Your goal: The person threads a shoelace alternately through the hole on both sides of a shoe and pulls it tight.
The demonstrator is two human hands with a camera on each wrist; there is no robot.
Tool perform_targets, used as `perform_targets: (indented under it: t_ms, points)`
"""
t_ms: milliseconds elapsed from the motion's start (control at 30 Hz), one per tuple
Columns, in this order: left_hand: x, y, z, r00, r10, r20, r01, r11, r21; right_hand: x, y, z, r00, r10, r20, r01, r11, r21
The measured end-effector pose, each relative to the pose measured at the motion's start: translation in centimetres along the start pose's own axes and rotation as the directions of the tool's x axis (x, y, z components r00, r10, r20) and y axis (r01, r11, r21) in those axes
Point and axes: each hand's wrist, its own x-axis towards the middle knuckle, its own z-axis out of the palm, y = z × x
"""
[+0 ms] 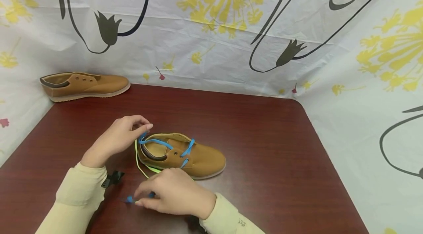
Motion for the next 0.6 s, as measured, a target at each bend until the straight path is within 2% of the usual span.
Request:
perform_targets:
  t_ms: [100, 167, 300, 467, 567, 600]
  points:
    - [-0.1, 0.3, 0.0, 1.000, 0.006, -0.002, -0.006, 1.000, -0.001, 0.1, 0.3, -1.2, 0.999, -0.032, -0.008, 0.033, 0.987, 0.156]
    - [-0.2, 0.5, 0.0, 1.000, 0.009, -0.006, -0.009, 1.000, -0.003, 0.2, 0.6, -2.1, 0.998, -0.055, -0.041, 0.063, 0.970, 0.236]
    - [-0.3, 0.7, 0.0, 1.000, 0.010, -0.019, -0.010, 1.000, 0.002, 0.2, 1.5, -3.7, 0.984, -0.076, -0.160, 0.128, 0.931, 0.342]
    - [-0.4, 1.0, 0.1, 0.999, 0.016, -0.038, -0.015, 0.999, 0.028, -0.3, 2.5, -5.5, 0.967, 0.024, -0.255, 0.115, 0.849, 0.516]
    - [-0.5, 1.2, 0.2, 0.999, 0.013, -0.049, -0.011, 0.999, 0.048, -0.6, 3.1, -6.6, 0.952, 0.102, -0.289, 0.089, 0.810, 0.579]
    - [-0.5, 1.2, 0.2, 0.998, 0.014, -0.055, -0.011, 0.998, 0.061, -0.7, 3.3, -6.9, 0.946, 0.116, -0.304, 0.089, 0.807, 0.584]
